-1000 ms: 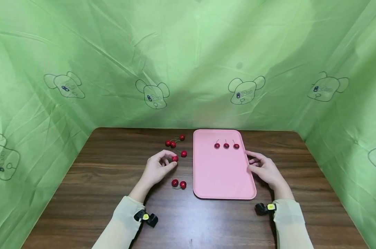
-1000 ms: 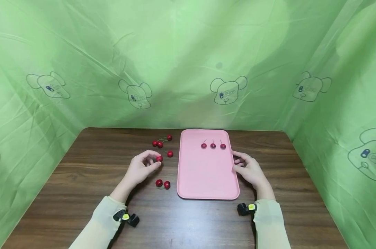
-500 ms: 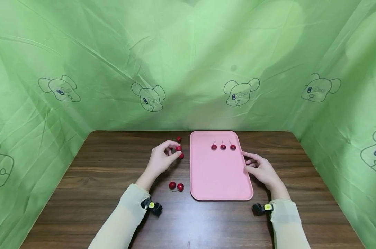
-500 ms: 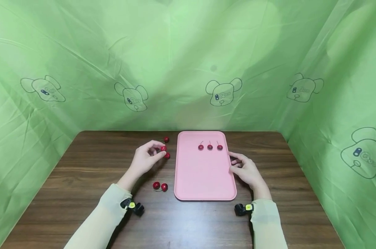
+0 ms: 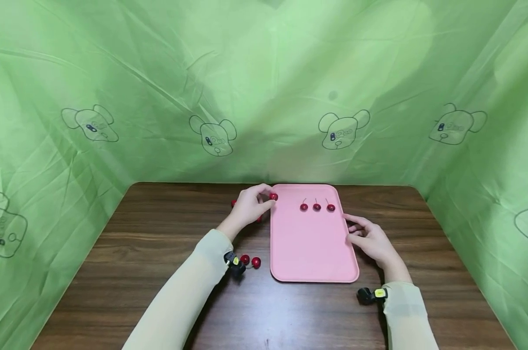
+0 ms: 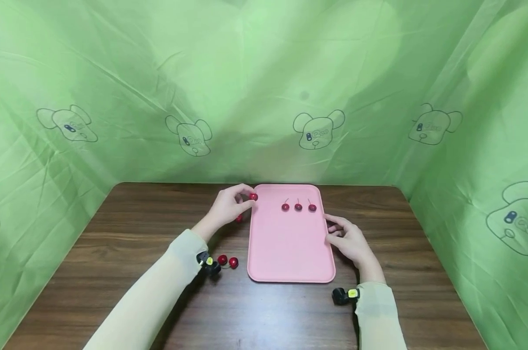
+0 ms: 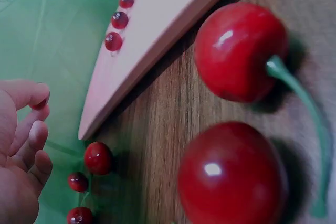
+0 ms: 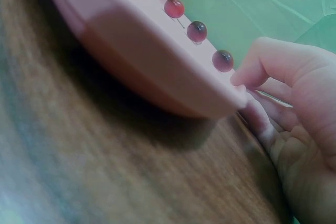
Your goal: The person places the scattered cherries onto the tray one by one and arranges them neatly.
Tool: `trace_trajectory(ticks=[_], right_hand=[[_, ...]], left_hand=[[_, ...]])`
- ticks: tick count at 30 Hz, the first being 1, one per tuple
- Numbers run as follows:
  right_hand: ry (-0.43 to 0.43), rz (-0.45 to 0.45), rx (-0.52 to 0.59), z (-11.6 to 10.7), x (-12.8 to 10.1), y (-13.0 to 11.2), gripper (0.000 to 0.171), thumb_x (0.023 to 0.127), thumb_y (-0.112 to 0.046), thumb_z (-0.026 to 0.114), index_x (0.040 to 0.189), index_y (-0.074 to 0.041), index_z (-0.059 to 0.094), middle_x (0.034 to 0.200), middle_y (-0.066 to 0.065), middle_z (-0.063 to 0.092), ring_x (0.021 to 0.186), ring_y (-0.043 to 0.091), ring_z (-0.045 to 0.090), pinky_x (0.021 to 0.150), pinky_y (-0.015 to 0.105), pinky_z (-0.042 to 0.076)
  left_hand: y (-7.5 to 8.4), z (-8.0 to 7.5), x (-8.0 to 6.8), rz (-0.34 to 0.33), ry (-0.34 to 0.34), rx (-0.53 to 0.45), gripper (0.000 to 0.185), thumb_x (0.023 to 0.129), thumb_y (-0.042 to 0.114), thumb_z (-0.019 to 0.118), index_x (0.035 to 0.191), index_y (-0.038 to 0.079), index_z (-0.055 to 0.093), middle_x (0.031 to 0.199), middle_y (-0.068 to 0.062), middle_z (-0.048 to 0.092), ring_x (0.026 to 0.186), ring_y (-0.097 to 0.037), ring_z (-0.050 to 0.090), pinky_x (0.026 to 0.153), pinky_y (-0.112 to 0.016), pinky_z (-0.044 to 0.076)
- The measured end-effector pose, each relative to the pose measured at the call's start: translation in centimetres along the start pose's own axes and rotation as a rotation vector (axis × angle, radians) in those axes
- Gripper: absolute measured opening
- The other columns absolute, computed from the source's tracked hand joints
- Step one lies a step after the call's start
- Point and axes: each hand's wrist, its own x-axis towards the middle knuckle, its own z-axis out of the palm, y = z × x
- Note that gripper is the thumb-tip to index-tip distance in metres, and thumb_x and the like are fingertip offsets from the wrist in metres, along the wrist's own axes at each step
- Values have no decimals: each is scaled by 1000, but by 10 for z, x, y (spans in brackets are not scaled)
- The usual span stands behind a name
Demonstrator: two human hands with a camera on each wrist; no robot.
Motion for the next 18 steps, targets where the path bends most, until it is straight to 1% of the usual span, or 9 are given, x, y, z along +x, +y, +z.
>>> trace_trajectory(ticks=[3,6,11,15,18], right_hand=[[3,0,-11,0,-1,0,64,93,-1,78,155,-6,61,121,22,71,99,17,66,81,22,55],[5,2,-20,1,-1,1,63,93,-1,78,154,-7,61,120,21,71,99,16,66,81,21,55],[1,4,-31,1,0,3,64,94,-2,77,155,-8,61,120,21,70,99,17,67,82,21,56],[1,10,-38,-1,1,5,64,94,-2,77,155,-10,61,120,21,70,100,19,67,82,22,55],[-3,8,-38,-1,1,5,64,94,-2,77,155,-9,61,120,21,71,100,19,67,82,22,55]], left_hand=[[-1,6,8,-35,-34,14,23,99,15,79,123,17,77,110,0,78,70,-16,59,65,-31,51],[-2,13,14,-55,-56,45,23,99,17,79,122,16,76,109,0,78,72,-16,61,67,-31,52],[-2,21,21,-43,-62,80,23,98,18,78,120,11,76,104,-4,78,88,-17,68,81,-33,55],[-1,28,24,-54,-67,63,24,99,18,78,121,9,76,108,-5,79,101,-20,74,90,-37,58],[0,33,26,-66,-76,43,23,100,18,78,121,10,76,112,-5,79,106,-21,75,95,-38,59]])
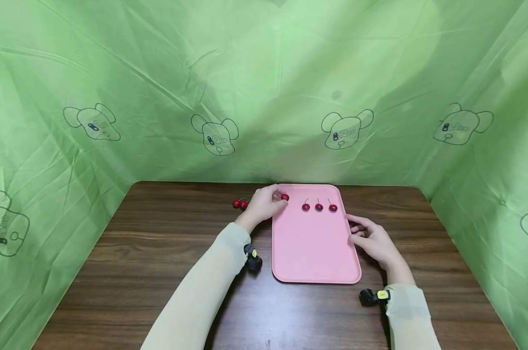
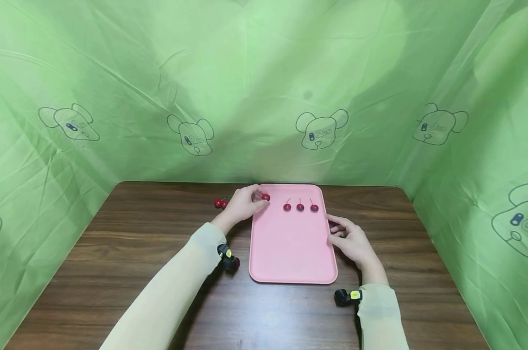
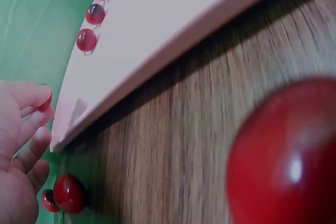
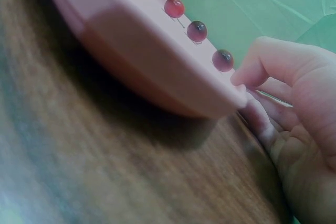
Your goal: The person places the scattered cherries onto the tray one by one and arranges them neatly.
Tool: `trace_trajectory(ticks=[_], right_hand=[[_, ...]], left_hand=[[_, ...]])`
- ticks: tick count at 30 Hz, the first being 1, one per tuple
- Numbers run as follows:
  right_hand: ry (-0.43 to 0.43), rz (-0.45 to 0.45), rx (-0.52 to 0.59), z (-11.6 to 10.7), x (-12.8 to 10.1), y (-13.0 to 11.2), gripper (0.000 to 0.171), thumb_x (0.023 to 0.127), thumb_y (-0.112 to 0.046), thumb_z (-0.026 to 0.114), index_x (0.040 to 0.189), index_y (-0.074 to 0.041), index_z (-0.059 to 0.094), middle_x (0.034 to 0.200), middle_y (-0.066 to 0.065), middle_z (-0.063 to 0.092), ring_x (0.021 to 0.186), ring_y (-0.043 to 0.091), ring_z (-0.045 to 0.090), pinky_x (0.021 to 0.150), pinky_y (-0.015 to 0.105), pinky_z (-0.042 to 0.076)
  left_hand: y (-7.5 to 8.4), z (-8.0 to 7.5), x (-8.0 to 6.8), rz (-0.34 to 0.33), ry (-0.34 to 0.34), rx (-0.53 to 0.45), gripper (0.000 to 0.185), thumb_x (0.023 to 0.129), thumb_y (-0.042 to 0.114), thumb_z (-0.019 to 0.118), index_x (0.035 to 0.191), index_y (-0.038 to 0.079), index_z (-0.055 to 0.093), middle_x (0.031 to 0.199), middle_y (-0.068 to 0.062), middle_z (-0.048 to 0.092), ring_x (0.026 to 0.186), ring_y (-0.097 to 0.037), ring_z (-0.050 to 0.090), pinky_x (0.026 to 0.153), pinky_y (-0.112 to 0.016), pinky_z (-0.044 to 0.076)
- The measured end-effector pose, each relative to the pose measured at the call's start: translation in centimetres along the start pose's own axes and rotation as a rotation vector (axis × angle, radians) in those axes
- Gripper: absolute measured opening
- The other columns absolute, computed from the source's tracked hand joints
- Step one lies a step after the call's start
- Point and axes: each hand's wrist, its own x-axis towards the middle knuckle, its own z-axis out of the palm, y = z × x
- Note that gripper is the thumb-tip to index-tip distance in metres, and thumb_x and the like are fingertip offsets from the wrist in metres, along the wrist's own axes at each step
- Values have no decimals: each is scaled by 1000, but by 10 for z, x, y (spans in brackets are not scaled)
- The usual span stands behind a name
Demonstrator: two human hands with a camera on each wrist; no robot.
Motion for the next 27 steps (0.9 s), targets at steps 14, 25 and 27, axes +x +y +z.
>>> trace_trajectory(ticks=[14,25,27], right_hand=[[8,2,3,1,2,1,64,93,-2,77,155,-10,62,120,21,71,99,18,67,81,22,56],[3,3,5,1,1,0,63,94,-3,77,155,-10,62,119,21,71,99,18,67,81,22,56],[3,9,2,0,0,1,63,94,-3,77,155,-11,62,119,21,71,99,19,67,81,22,55]], left_hand=[[2,9,3,37,-47,71,18,101,15,78,118,9,75,108,-7,77,103,-23,71,95,-39,57],[3,14,3,63,-39,160,16,97,13,78,113,10,76,103,-4,79,104,-25,68,97,-41,52],[4,16,2,60,-48,172,16,97,14,78,113,11,76,103,-2,79,104,-25,66,97,-41,50]])
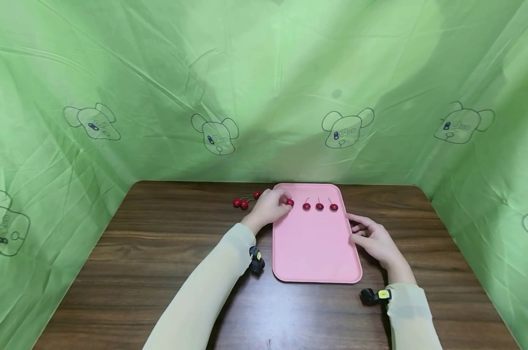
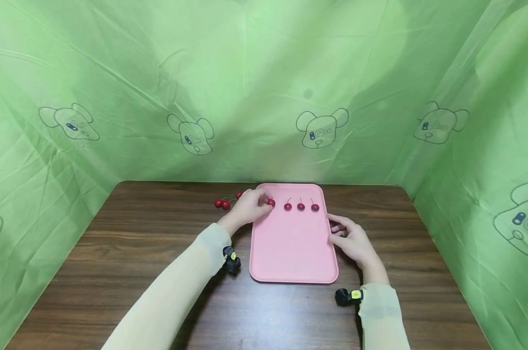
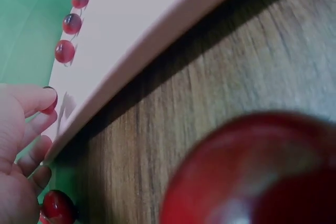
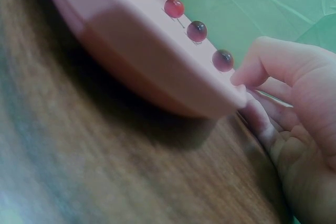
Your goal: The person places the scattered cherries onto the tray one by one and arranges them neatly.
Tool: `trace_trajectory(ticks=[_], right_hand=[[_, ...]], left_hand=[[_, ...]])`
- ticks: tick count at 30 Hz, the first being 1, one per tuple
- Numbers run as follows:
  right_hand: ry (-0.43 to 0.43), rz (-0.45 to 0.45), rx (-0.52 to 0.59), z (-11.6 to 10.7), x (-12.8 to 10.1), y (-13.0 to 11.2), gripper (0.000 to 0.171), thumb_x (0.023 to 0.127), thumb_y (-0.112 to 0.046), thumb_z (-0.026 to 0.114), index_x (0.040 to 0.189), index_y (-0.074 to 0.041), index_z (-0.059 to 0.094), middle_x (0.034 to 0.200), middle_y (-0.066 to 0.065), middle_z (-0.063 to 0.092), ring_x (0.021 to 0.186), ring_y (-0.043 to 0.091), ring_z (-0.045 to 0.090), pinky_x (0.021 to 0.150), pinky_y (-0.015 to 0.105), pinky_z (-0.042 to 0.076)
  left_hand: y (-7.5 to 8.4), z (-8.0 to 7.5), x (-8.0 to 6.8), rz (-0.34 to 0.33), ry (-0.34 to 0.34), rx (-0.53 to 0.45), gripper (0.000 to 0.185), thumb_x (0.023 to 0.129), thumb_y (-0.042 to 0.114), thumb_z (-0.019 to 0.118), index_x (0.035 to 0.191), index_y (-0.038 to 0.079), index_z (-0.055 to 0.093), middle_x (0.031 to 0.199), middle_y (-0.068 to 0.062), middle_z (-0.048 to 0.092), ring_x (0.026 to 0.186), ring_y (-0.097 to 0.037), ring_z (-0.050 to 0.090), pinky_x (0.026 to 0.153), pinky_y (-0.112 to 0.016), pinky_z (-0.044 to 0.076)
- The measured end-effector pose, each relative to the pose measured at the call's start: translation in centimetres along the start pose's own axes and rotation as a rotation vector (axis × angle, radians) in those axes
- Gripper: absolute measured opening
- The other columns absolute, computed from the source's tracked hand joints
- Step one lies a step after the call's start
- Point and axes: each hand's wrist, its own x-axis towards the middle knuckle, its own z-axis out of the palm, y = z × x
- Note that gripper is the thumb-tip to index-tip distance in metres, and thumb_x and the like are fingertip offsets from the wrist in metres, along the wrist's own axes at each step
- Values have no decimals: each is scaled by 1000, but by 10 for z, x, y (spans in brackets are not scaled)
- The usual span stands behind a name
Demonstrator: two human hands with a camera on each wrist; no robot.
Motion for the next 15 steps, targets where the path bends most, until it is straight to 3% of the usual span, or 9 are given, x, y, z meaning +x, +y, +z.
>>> trace_trajectory(ticks=[9,15], right_hand=[[-5,3,10,0,-2,0,64,94,-2,78,155,-11,61,121,21,71,99,17,67,82,22,56],[-1,-17,43,1,-1,-2,66,91,1,78,155,-7,61,121,23,71,98,13,67,81,21,56]], left_hand=[[6,0,-1,3,-9,122,16,94,13,79,111,13,77,101,-1,76,97,-25,63,93,-42,50],[7,-3,-3,5,-14,137,19,93,14,80,111,13,76,102,-3,75,98,-26,63,93,-43,50]])
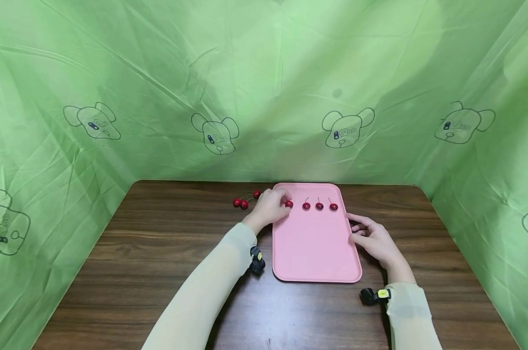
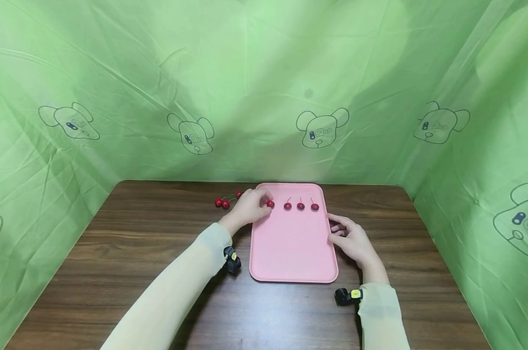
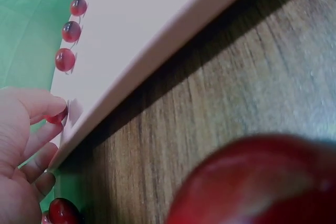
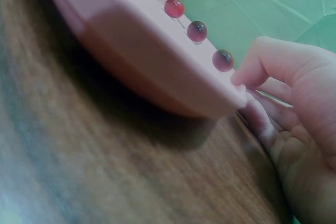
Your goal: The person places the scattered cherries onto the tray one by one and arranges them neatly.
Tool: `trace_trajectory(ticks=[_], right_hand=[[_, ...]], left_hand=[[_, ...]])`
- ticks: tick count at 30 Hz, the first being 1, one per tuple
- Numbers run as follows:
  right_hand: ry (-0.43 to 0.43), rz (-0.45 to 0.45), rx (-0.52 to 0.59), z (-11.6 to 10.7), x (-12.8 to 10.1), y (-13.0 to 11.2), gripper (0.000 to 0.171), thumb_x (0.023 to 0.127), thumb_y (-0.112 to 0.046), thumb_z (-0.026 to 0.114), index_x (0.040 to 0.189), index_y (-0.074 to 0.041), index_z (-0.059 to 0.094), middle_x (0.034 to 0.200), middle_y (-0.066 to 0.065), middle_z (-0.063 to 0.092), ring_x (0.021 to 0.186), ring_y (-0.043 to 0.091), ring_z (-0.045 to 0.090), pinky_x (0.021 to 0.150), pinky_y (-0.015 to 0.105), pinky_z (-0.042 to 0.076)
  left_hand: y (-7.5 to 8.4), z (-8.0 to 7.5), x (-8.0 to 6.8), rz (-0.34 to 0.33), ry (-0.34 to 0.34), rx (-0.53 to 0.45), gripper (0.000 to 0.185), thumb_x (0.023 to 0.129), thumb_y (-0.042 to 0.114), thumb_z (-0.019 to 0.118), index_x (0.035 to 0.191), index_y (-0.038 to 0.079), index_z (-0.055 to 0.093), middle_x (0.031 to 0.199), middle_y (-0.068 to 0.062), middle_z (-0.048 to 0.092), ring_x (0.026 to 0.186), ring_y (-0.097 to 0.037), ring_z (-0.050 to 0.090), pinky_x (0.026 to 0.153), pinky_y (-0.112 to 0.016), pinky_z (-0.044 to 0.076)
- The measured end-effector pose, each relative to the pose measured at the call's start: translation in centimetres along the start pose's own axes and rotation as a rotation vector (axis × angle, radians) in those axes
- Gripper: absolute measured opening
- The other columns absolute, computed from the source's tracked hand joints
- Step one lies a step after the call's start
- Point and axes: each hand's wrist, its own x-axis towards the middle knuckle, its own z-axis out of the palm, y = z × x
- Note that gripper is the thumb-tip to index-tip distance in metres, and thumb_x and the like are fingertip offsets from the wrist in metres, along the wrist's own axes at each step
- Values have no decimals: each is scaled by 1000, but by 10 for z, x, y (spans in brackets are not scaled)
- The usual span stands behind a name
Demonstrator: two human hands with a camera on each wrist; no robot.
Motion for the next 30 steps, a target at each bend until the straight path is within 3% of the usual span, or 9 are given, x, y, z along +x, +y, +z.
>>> trace_trajectory(ticks=[10,15,21,30], right_hand=[[1,-7,-15,1,1,1,65,91,1,76,154,-7,61,120,21,71,97,11,68,81,21,56],[5,-1,-8,0,1,2,66,91,1,76,154,-8,62,119,22,71,97,13,68,81,21,56],[6,-4,3,1,0,0,65,91,1,77,154,-6,61,119,22,71,96,13,67,80,21,56],[9,7,7,1,-1,-2,66,91,0,78,155,-7,61,121,22,71,97,14,67,80,22,56]], left_hand=[[-3,3,1,8,7,26,23,93,18,82,114,13,76,102,-1,72,99,-26,61,93,-43,50],[-5,3,0,6,23,0,29,95,21,81,121,11,74,109,-3,71,105,-26,62,100,-45,50],[-7,-9,-3,-11,94,-87,35,96,23,77,128,8,72,115,-7,70,109,-27,66,100,-44,53],[-11,-37,-18,16,108,-214,34,101,24,73,130,5,72,115,-14,71,97,-28,66,88,-40,54]])
